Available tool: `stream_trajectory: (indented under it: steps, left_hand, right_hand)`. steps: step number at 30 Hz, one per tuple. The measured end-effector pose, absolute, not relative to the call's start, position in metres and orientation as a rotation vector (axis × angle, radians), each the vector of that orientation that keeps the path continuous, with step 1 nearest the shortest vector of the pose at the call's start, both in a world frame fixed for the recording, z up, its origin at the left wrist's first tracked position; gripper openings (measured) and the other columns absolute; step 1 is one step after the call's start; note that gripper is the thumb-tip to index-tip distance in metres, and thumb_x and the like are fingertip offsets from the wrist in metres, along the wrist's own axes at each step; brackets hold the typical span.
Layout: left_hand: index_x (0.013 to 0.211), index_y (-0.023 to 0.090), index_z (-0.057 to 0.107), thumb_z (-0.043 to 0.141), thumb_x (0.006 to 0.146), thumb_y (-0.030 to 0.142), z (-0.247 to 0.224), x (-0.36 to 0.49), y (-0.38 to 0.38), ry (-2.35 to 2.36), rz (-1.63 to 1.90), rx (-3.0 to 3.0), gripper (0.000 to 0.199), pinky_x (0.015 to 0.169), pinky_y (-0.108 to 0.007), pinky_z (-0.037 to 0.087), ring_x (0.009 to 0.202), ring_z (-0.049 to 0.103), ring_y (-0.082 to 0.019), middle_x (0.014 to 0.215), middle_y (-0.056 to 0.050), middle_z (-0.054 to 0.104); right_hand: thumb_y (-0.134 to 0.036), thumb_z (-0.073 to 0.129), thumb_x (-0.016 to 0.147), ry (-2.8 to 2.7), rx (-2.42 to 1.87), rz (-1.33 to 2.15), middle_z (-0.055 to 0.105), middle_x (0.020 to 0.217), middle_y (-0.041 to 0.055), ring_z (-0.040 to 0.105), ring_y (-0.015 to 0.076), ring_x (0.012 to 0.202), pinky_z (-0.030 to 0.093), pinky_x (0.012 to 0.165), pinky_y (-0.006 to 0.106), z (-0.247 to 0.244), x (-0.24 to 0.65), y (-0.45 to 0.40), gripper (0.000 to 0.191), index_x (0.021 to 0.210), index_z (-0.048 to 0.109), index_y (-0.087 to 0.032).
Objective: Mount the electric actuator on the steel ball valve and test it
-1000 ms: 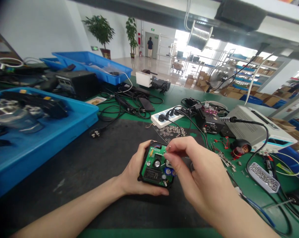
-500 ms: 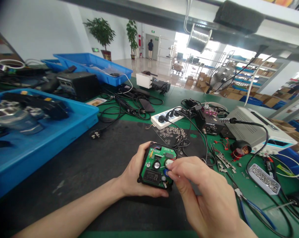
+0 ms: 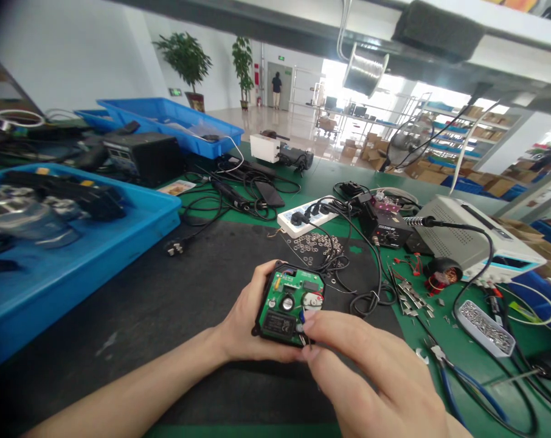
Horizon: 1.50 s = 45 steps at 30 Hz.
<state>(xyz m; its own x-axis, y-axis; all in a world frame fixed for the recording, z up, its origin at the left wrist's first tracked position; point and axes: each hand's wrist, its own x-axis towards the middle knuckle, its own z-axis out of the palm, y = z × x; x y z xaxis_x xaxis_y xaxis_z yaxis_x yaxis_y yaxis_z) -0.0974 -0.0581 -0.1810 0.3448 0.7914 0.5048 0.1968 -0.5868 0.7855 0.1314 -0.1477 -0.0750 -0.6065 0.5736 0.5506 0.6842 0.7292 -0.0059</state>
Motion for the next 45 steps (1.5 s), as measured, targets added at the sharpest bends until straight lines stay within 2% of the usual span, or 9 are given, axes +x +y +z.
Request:
stream_trajectory:
  steps: [10,15,21,27,31,35,37,41,45]
  left_hand:
    - [0.143,0.022,0.024,0.095,0.048,0.063,-0.179,-0.097,-0.059,0.849,1.248,2.008,0.126,0.093,-0.043,0.057,0.105,0.070,-0.030,0.120,-0.010,0.067]
    - [0.143,0.021,0.025,0.096,0.047,0.062,-0.180,-0.097,-0.058,0.850,1.253,1.997,0.126,0.097,-0.046,0.056,0.105,0.071,-0.031,0.118,-0.010,0.068]
    - [0.142,0.021,0.025,0.095,0.048,0.060,-0.179,-0.097,-0.058,0.857,1.253,2.007,0.124,0.093,-0.044,0.057,0.101,0.071,-0.030,0.117,-0.009,0.068]
    - [0.143,0.021,0.024,0.095,0.048,0.062,-0.180,-0.096,-0.058,0.883,1.218,1.988,0.126,0.095,-0.045,0.056,0.104,0.070,-0.030,0.119,-0.010,0.067]
    - [0.144,0.021,0.023,0.095,0.047,0.065,-0.181,-0.096,-0.059,0.884,1.203,1.975,0.128,0.099,-0.047,0.055,0.109,0.069,-0.032,0.124,-0.012,0.066]
    - [0.144,0.021,0.023,0.095,0.045,0.066,-0.181,-0.097,-0.059,0.893,1.178,1.979,0.130,0.101,-0.049,0.055,0.114,0.068,-0.034,0.127,-0.014,0.065]
    - [0.143,0.021,0.025,0.095,0.044,0.066,-0.182,-0.097,-0.059,0.916,1.178,1.979,0.130,0.101,-0.050,0.055,0.114,0.067,-0.034,0.127,-0.014,0.064]
    - [0.143,0.020,0.027,0.094,0.045,0.068,-0.183,-0.097,-0.059,0.900,1.205,2.020,0.129,0.103,-0.050,0.054,0.116,0.066,-0.034,0.129,-0.015,0.063]
    - [0.144,0.020,0.028,0.094,0.044,0.069,-0.185,-0.097,-0.060,0.914,1.209,2.034,0.130,0.105,-0.053,0.053,0.119,0.065,-0.035,0.131,-0.016,0.061]
  right_hand:
    - [-0.004,0.063,0.083,-2.353,-0.886,-0.178,0.070,0.121,0.0053,0.070,0.0079,0.110,0.058,0.093,0.014,-0.072,0.123,-0.135,0.039,0.119,0.058,-0.020]
    - [-0.004,0.063,0.082,-2.365,-0.847,-0.174,0.073,0.115,0.0057,0.072,0.0082,0.106,0.060,0.090,0.015,-0.065,0.119,-0.135,0.032,0.111,0.061,-0.018]
    - [-0.012,0.062,0.088,-2.431,-0.807,-0.303,0.076,0.107,0.0049,0.075,0.0127,0.101,0.063,0.088,0.017,-0.049,0.113,-0.137,0.015,0.099,0.069,-0.020]
    - [-0.010,0.059,0.090,-2.400,-0.824,-0.260,0.075,0.110,0.0057,0.075,0.0109,0.097,0.062,0.083,0.015,-0.053,0.115,-0.134,0.017,0.101,0.069,-0.019]
    - [-0.006,0.060,0.089,-2.317,-0.882,-0.063,0.075,0.109,0.0012,0.073,0.0050,0.096,0.058,0.086,0.010,-0.059,0.116,-0.132,0.022,0.105,0.067,-0.019]
    - [-0.019,0.067,0.092,-2.114,-1.164,0.173,0.074,0.094,-0.0057,0.071,0.0012,0.085,0.054,0.079,0.005,-0.050,0.109,-0.120,0.010,0.101,0.068,-0.025]
    - [-0.029,0.069,0.093,-1.997,-1.280,0.414,0.072,0.087,-0.0051,0.069,0.0024,0.078,0.053,0.071,0.007,-0.043,0.103,-0.105,0.007,0.097,0.068,-0.024]
    - [-0.041,0.069,0.091,-1.759,-1.393,1.077,0.069,0.076,-0.0001,0.061,0.0053,0.062,0.050,0.056,0.012,-0.036,0.092,-0.070,0.026,0.097,0.063,-0.016]
    - [-0.042,0.070,0.089,-1.686,-1.485,1.236,0.067,0.073,0.0005,0.049,0.0020,0.056,0.039,0.049,0.009,-0.040,0.087,-0.054,0.031,0.098,0.064,-0.013]
